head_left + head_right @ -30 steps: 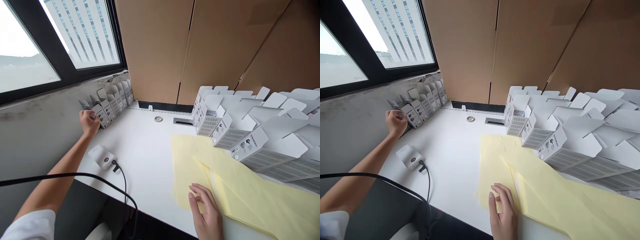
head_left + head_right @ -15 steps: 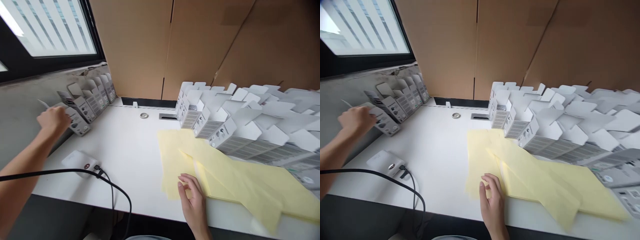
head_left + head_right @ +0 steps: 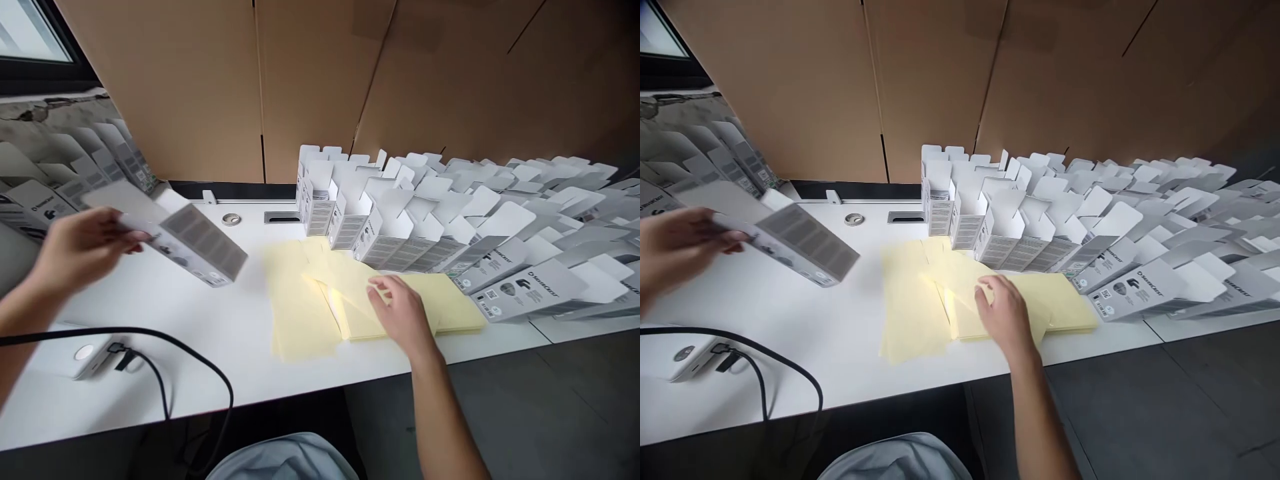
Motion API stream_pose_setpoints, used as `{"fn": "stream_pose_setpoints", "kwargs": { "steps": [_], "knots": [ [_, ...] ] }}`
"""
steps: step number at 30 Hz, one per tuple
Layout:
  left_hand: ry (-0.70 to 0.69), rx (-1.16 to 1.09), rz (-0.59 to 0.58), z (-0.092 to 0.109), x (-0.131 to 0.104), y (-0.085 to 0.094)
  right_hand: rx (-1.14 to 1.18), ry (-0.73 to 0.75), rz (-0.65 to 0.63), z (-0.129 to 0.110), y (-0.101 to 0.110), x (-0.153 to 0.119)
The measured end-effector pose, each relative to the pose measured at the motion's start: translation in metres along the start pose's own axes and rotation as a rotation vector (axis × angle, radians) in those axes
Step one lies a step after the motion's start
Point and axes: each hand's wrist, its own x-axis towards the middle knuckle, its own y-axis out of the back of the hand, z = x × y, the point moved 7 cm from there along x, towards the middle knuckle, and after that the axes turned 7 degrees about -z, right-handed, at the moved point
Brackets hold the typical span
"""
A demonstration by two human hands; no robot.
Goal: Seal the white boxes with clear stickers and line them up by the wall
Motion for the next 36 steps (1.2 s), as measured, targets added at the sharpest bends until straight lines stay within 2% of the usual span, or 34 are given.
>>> {"fn": "stream_pose_setpoints", "kwargs": {
  "steps": [3, 5, 7, 10, 13, 16, 17, 21, 24, 27, 29, 31, 33, 34, 36],
  "knots": [
    [-0.066, -0.287, -0.254, 0.001, 0.008, -0.073, -0.206, -0.162, -0.120, 0.027, 0.005, 0.039],
    [-0.071, -0.426, -0.400, -0.001, 0.006, -0.115, -0.278, -0.244, -0.249, 0.040, -0.006, 0.057],
    [-0.063, -0.492, -0.495, -0.006, 0.004, -0.146, -0.276, -0.289, -0.309, 0.048, -0.016, 0.067],
    [0.012, -0.571, -0.572, -0.018, 0.001, -0.174, -0.249, -0.318, -0.287, 0.053, -0.022, 0.071],
    [0.102, -0.638, -0.614, -0.029, 0.001, -0.185, -0.211, -0.320, -0.209, 0.049, -0.013, 0.066],
    [0.152, -0.634, -0.593, -0.036, 0.003, -0.188, -0.105, -0.273, -0.195, 0.037, 0.000, 0.054],
    [0.174, -0.628, -0.573, -0.038, 0.004, -0.188, -0.025, -0.242, -0.211, 0.031, 0.004, 0.048],
    [0.242, -0.555, -0.477, -0.045, 0.005, -0.188, 0.587, -0.100, -0.356, -0.005, 0.013, 0.016],
    [0.249, -0.455, -0.366, -0.038, 0.002, -0.180, 0.794, -0.048, -0.400, -0.028, 0.016, -0.008],
    [0.193, -0.377, -0.187, -0.008, -0.013, -0.163, 0.897, -0.032, -0.356, -0.038, 0.013, -0.028],
    [0.103, -0.389, -0.166, 0.025, -0.034, -0.160, 0.955, -0.026, -0.300, -0.040, 0.007, -0.039],
    [0.048, -0.531, -0.404, 0.061, -0.065, -0.177, 0.993, -0.025, -0.244, -0.040, -0.002, -0.051],
    [0.073, -0.702, -0.644, 0.089, -0.099, -0.195, 1.010, -0.036, -0.208, -0.042, -0.013, -0.064],
    [0.094, -0.778, -0.690, 0.097, -0.112, -0.200, 1.018, -0.048, -0.205, -0.043, -0.019, -0.070],
    [0.121, -0.870, -0.651, 0.104, -0.129, -0.203, 1.045, -0.078, -0.230, -0.048, -0.030, -0.081]
  ]
}}
